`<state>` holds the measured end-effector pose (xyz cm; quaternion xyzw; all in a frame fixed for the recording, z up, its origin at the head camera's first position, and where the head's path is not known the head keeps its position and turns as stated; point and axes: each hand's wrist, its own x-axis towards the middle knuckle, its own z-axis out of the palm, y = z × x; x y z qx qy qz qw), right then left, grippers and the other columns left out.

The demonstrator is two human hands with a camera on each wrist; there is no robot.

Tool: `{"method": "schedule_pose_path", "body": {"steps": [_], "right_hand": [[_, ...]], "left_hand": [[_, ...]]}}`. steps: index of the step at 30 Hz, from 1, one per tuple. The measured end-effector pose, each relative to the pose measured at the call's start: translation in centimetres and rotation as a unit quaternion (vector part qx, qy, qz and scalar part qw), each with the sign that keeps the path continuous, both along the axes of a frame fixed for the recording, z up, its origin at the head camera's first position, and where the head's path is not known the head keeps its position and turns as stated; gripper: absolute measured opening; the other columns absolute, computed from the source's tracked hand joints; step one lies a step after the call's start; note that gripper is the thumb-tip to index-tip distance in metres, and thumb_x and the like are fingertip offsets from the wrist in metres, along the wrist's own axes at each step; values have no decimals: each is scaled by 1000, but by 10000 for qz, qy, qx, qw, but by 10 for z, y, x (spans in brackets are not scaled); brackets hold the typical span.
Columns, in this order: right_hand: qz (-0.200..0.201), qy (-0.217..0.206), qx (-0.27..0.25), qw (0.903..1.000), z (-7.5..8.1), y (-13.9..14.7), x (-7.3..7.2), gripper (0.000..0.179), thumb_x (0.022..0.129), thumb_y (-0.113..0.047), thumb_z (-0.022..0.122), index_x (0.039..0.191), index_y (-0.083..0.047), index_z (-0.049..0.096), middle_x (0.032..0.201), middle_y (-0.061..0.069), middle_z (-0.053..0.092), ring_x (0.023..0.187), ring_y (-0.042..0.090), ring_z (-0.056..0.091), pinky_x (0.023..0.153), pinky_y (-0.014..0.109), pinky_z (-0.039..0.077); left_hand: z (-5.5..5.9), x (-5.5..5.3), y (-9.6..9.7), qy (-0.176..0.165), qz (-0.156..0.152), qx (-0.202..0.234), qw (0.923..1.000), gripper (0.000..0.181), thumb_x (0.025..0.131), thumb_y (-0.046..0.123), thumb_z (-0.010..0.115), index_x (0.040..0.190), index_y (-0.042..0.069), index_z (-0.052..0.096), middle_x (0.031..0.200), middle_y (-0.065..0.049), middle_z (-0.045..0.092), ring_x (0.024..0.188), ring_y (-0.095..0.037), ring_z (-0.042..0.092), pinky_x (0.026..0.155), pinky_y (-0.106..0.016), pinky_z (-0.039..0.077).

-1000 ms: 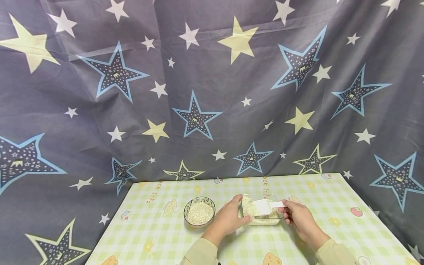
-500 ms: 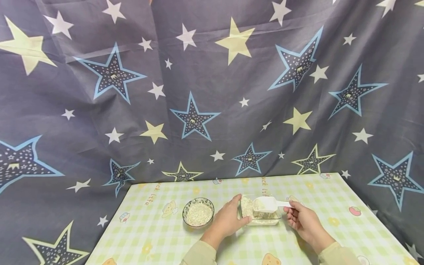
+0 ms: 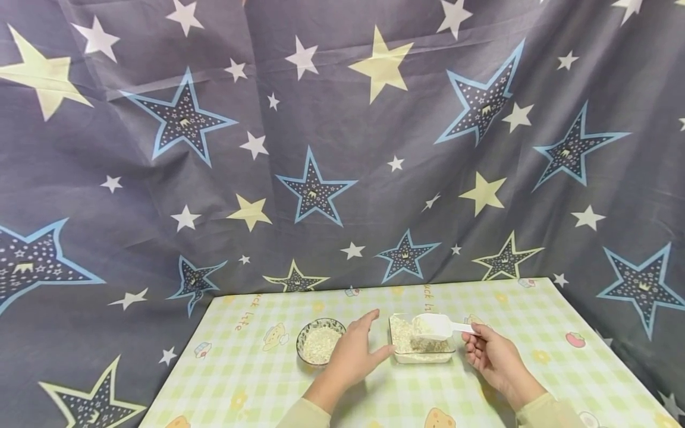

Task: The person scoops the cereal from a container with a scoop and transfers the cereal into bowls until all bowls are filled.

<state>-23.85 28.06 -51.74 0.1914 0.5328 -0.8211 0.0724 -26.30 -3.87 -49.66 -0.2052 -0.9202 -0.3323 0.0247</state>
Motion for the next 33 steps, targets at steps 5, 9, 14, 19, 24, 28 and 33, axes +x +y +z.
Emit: {"method": "schedule_pose_path", "body": {"steps": [5, 9, 14, 19, 24, 28, 33], "right_hand": [[-7, 38, -40, 10000, 5, -5, 2, 21, 116, -29, 45, 108, -20, 61, 82, -6, 71, 72, 3, 62, 67, 19, 57], [12, 123, -80, 9999, 13, -11, 4, 20, 116, -29, 44, 110, -22, 60, 83, -7, 70, 72, 3, 61, 67, 19, 56], [82, 246, -169, 9995, 24, -20, 5, 20, 116, -29, 44, 107, -18, 59, 84, -6, 69, 73, 4, 59, 67, 17, 55], [124, 309, -226, 9992, 32, -29, 5, 25, 116, -28, 44, 101, -17, 60, 84, -6, 69, 74, 5, 59, 67, 18, 55], [206, 430, -219, 9986, 36, -37, 3, 25, 117, -28, 43, 102, -17, 59, 84, -6, 69, 74, 5, 59, 66, 18, 54], [264, 482, -170, 9983, 38, -46, 1, 21, 117, -28, 44, 106, -15, 58, 84, -6, 68, 73, 5, 58, 65, 17, 53], [360, 532, -122, 9979, 41, -60, -2, 20, 116, -29, 45, 110, -14, 56, 84, -6, 68, 72, 4, 58, 62, 16, 52]], "left_hand": [[0, 4, -19, 248, 182, 79, 9995, 80, 95, 45, 80, 160, 13, 47, 151, -12, 62, 124, -28, 65, 109, -55, 56], [-1, 6, -36, 433, 292, 138, 9985, 79, 96, 46, 79, 159, 12, 48, 149, -12, 63, 126, -26, 62, 111, -54, 55], [-4, 7, -59, 538, 480, 156, 9973, 82, 95, 51, 78, 158, 9, 48, 153, -16, 59, 145, -38, 51, 117, -64, 48], [-7, 6, -75, 613, 757, 127, 9952, 85, 92, 51, 81, 158, 8, 49, 154, -19, 57, 148, -42, 49, 121, -64, 44], [-13, 5, -88, 516, 945, 118, 9941, 83, 93, 40, 83, 159, 8, 46, 158, -20, 53, 150, -42, 47, 122, -64, 43], [-18, 4, -96, 414, 1091, 78, 9931, 86, 92, 44, 83, 160, 8, 45, 159, -20, 53, 150, -42, 47, 123, -63, 42], [-24, 3, -103, 378, 1166, 84, 9924, 88, 91, 46, 84, 160, 6, 45, 160, -20, 53, 150, -44, 48, 123, -63, 42]]}}
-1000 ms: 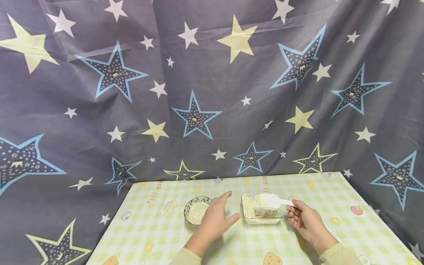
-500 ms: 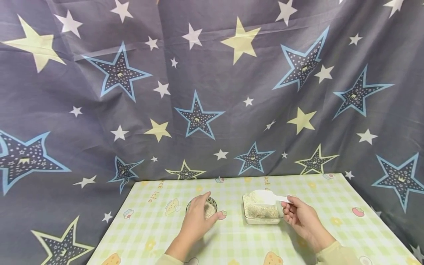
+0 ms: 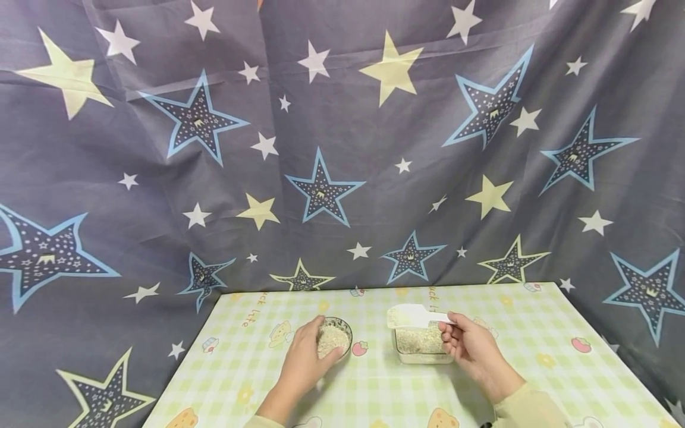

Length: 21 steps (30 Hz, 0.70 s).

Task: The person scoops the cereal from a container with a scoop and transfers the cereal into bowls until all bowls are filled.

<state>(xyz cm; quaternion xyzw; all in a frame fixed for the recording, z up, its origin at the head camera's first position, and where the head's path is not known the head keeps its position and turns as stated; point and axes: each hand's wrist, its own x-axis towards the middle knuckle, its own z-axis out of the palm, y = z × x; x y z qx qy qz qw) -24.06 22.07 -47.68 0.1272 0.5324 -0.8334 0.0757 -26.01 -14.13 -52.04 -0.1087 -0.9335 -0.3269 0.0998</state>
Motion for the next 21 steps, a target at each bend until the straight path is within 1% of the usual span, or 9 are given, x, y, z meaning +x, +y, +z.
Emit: {"method": "schedule_pose_path", "body": {"steps": [3, 7, 10, 12, 14, 19, 21], "right_hand": [[75, 53, -47, 9999, 2, -9, -2, 21, 116, -27, 43, 111, -12, 56, 83, -7, 68, 71, 3, 57, 61, 15, 51], [201, 120, -106, 9997, 4, -21, -5, 18, 116, -24, 41, 123, -11, 51, 82, -8, 67, 70, 2, 56, 61, 14, 49], [274, 143, -97, 9995, 5, -28, -7, 16, 116, -24, 42, 126, -12, 48, 83, -8, 67, 70, 1, 55, 60, 13, 48], [284, 143, -106, 9994, 5, -32, -8, 14, 116, -25, 44, 122, -13, 48, 83, -8, 68, 70, 2, 56, 60, 13, 49], [268, 141, -145, 9994, 4, -37, -9, 12, 115, -24, 46, 115, -13, 50, 81, -7, 69, 69, 2, 56, 60, 14, 50], [207, 119, -182, 9995, 2, -49, -11, 18, 114, -22, 47, 104, -12, 57, 79, -6, 70, 68, 3, 57, 62, 16, 52], [209, 104, -165, 9996, 1, -54, -12, 18, 114, -22, 48, 105, -11, 59, 79, -6, 70, 68, 3, 57, 62, 16, 53]], "left_hand": [[-4, -1, -3, 7, 72, 21, 10000, 89, 90, 45, 85, 160, 6, 46, 162, -20, 51, 150, -44, 47, 124, -62, 41], [-9, -2, -8, -13, 153, 51, 9999, 90, 89, 44, 86, 159, 5, 46, 163, -21, 50, 151, -45, 47, 124, -63, 40], [-11, -2, -11, -123, 174, 67, 9998, 90, 90, 46, 84, 160, 4, 45, 164, -20, 49, 152, -44, 46, 125, -62, 40], [-12, -2, -13, -170, 178, 62, 9997, 92, 91, 49, 84, 160, 4, 44, 164, -20, 49, 152, -44, 45, 125, -62, 40], [-13, -2, -14, -186, 160, 49, 9997, 94, 90, 52, 83, 160, 3, 44, 163, -21, 50, 151, -45, 46, 124, -63, 41], [-14, 1, -16, -207, 114, 72, 9997, 103, 86, 61, 83, 159, 0, 45, 159, -24, 53, 147, -48, 50, 120, -65, 44], [-14, 1, -16, -260, 127, 99, 9995, 105, 85, 63, 84, 159, 0, 44, 158, -25, 53, 147, -49, 50, 119, -66, 45]]}}
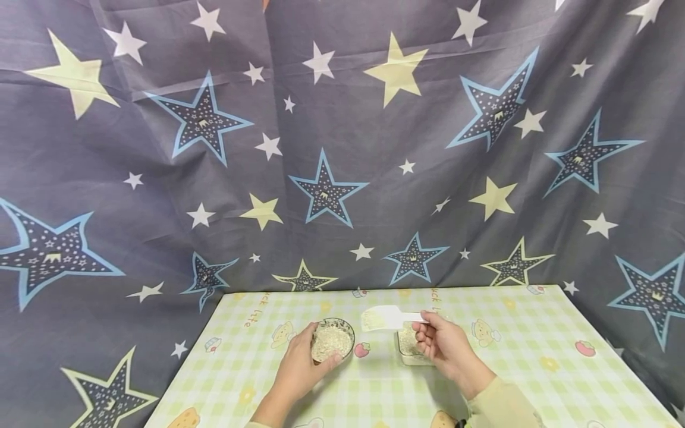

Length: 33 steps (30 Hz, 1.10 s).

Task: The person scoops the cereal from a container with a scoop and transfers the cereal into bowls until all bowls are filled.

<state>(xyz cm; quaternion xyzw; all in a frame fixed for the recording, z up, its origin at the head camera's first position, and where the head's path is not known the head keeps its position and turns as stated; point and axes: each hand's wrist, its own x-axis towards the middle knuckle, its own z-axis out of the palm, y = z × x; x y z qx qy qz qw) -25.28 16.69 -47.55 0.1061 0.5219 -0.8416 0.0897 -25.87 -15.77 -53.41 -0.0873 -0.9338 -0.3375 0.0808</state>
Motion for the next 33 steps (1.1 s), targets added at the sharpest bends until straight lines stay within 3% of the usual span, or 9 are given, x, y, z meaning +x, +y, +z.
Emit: {"method": "schedule_pose_path", "body": {"steps": [13, 22, 33], "right_hand": [[65, 74, 122, 9999, -2, -28, -4, 15, 113, -20, 49, 118, -6, 54, 82, -4, 71, 69, 3, 58, 61, 15, 54], [41, 100, 373, 9992, -6, -43, -7, 28, 112, -19, 50, 133, -1, 49, 83, -5, 72, 70, 4, 57, 60, 16, 52], [188, 221, 596, 9978, -9, -55, -9, 31, 112, -19, 51, 134, 2, 51, 86, -4, 73, 72, 5, 55, 59, 16, 50]], "left_hand": [[6, -3, -2, -208, -16, -113, 9997, 108, 80, 59, 89, 157, -2, 45, 153, -26, 58, 140, -50, 55, 114, -66, 50], [8, -5, -5, -344, -71, 32, 9994, 110, 79, 60, 90, 158, -2, 45, 155, -27, 56, 141, -51, 54, 115, -67, 48], [5, -5, -10, -710, -27, 278, 9971, 114, 79, 60, 90, 162, 2, 39, 161, -25, 51, 146, -49, 52, 118, -67, 46]]}}
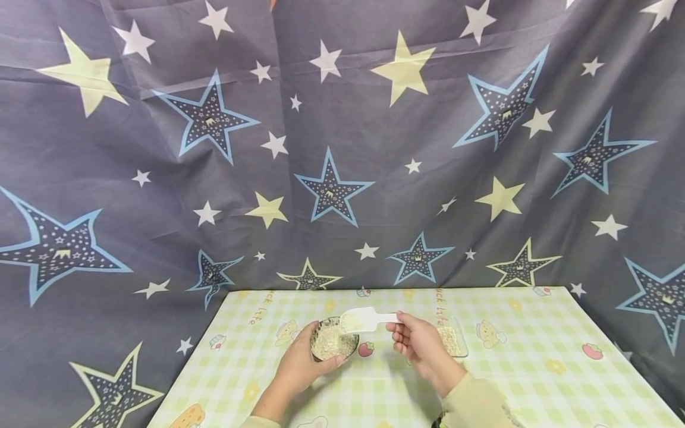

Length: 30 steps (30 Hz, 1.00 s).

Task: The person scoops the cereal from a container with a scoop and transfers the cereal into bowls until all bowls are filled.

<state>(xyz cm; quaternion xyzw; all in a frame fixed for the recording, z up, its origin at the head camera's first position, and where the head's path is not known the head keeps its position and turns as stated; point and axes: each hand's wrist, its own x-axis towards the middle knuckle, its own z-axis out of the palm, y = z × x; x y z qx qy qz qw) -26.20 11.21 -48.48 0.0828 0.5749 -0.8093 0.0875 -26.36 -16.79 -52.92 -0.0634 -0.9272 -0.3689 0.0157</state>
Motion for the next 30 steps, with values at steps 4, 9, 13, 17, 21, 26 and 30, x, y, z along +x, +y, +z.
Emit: {"method": "schedule_pose_path", "body": {"steps": [4, 9, 13, 17, 21, 26, 30], "right_hand": [[96, 62, 131, 9998, -2, -4, 0, 35, 112, -19, 48, 138, 4, 51, 88, -3, 73, 74, 6, 55, 59, 15, 51], [60, 128, 196, 9997, -4, -10, 1, 28, 112, -19, 49, 128, 2, 57, 89, -2, 73, 75, 7, 56, 60, 16, 51], [-33, 196, 297, 9994, -4, -14, 4, 24, 112, -20, 49, 118, -1, 62, 88, -1, 72, 74, 8, 56, 59, 16, 51], [-119, 315, 461, 9984, -4, -20, 6, 25, 113, -22, 51, 113, 0, 63, 85, -3, 72, 72, 7, 56, 58, 16, 51], [-164, 494, 681, 9963, -7, -25, 7, 32, 113, -24, 51, 123, 5, 60, 84, -5, 72, 73, 6, 55, 58, 17, 49], [-231, 691, 1021, 9921, -5, -30, 10, 39, 114, -24, 51, 132, 10, 61, 85, -4, 73, 74, 8, 55, 59, 18, 48], [-327, 806, 1275, 9880, -3, -33, 12, 38, 113, -24, 53, 129, 8, 65, 85, -2, 75, 73, 8, 56, 59, 19, 49]], "left_hand": [[-1, 0, 0, -3, -14, 26, 10000, 114, 78, 60, 91, 163, 3, 38, 161, -24, 51, 147, -49, 51, 118, -67, 45], [-1, 1, 0, 14, -30, 72, 10000, 114, 78, 59, 91, 163, 3, 38, 161, -24, 51, 146, -49, 51, 117, -67, 46], [-1, 1, 1, 18, -8, 75, 10000, 114, 78, 59, 91, 163, 3, 39, 161, -23, 52, 146, -48, 52, 117, -67, 46], [1, 3, 1, -9, 36, 105, 9999, 113, 78, 56, 92, 162, 4, 39, 161, -23, 52, 146, -48, 52, 117, -67, 46], [2, 3, 1, -30, 54, 100, 9999, 113, 78, 55, 93, 163, 4, 38, 161, -23, 52, 146, -48, 52, 117, -67, 46], [2, 3, 1, -66, 59, 115, 9999, 113, 78, 54, 93, 163, 4, 38, 162, -23, 50, 147, -48, 51, 118, -67, 45], [3, 3, 1, -72, 53, 109, 9999, 113, 78, 55, 93, 163, 4, 38, 162, -24, 50, 147, -49, 50, 118, -67, 45]]}}
